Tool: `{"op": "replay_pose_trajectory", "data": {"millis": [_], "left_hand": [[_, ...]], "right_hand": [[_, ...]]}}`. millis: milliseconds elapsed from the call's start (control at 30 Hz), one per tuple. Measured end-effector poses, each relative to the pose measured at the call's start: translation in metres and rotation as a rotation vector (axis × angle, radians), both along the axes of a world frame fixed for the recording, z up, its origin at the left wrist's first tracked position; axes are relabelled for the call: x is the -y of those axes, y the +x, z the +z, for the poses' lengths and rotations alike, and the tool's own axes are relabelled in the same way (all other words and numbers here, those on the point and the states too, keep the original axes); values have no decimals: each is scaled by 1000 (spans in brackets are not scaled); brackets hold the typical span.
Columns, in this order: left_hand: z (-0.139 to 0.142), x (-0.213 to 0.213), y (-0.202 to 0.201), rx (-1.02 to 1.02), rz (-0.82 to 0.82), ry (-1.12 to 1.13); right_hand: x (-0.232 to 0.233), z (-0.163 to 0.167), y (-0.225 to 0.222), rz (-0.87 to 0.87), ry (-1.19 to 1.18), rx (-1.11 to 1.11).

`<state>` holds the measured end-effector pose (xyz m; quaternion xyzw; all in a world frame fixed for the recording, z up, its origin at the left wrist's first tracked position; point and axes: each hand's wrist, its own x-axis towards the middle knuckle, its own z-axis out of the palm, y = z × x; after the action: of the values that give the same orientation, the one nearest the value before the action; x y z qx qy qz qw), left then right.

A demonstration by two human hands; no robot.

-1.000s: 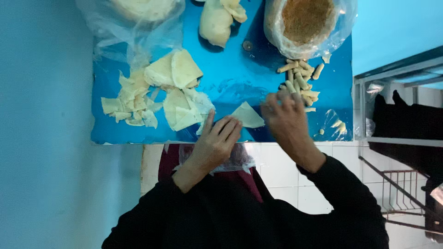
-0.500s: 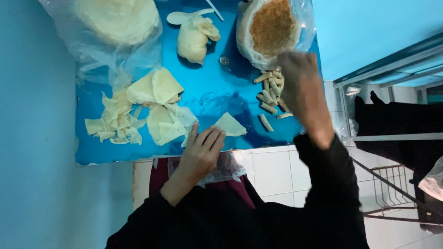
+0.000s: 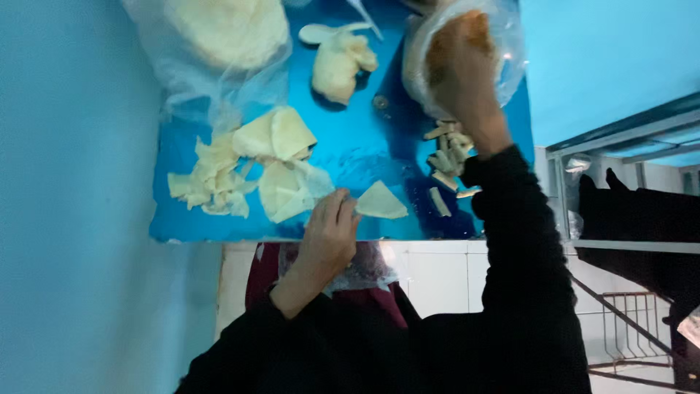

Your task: The person picks up flat pieces of dough from a pile on a blue table and rolls each piece between their palms into a cylindrical stick, adding the finished sticks to a growing pile next to a bowl of brown powder.

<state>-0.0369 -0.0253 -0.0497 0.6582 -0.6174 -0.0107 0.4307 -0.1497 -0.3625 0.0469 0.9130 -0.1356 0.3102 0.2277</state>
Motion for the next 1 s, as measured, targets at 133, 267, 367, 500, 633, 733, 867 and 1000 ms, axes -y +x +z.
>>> {"op": "replay_pose_trajectory", "data": {"millis": [133, 267, 367, 500, 633, 733, 867, 1000], "left_hand": [[8, 6, -2, -70, 28, 33], [18, 10, -1, -36, 47, 34], [23, 11, 1, 13, 31, 54], [26, 11, 3, 43, 5, 89], [29, 14, 3, -4, 17, 74], [31, 11, 3, 29, 27, 77], [30, 11, 3, 115, 30, 67], [28, 14, 0, 89, 25, 95]], "right_hand": [[-21, 29, -34, -54, 760, 100], [-101, 30, -52, 17, 1466, 227], [-175, -7, -41, -18, 1513, 1], [-217, -43, -35, 90, 1141, 27], [-226, -47, -52, 61, 699, -61], [-227, -44, -61, 13, 652, -37], [-231, -33, -66, -110, 856, 72], [-232, -25, -61, -209, 872, -43]]}}
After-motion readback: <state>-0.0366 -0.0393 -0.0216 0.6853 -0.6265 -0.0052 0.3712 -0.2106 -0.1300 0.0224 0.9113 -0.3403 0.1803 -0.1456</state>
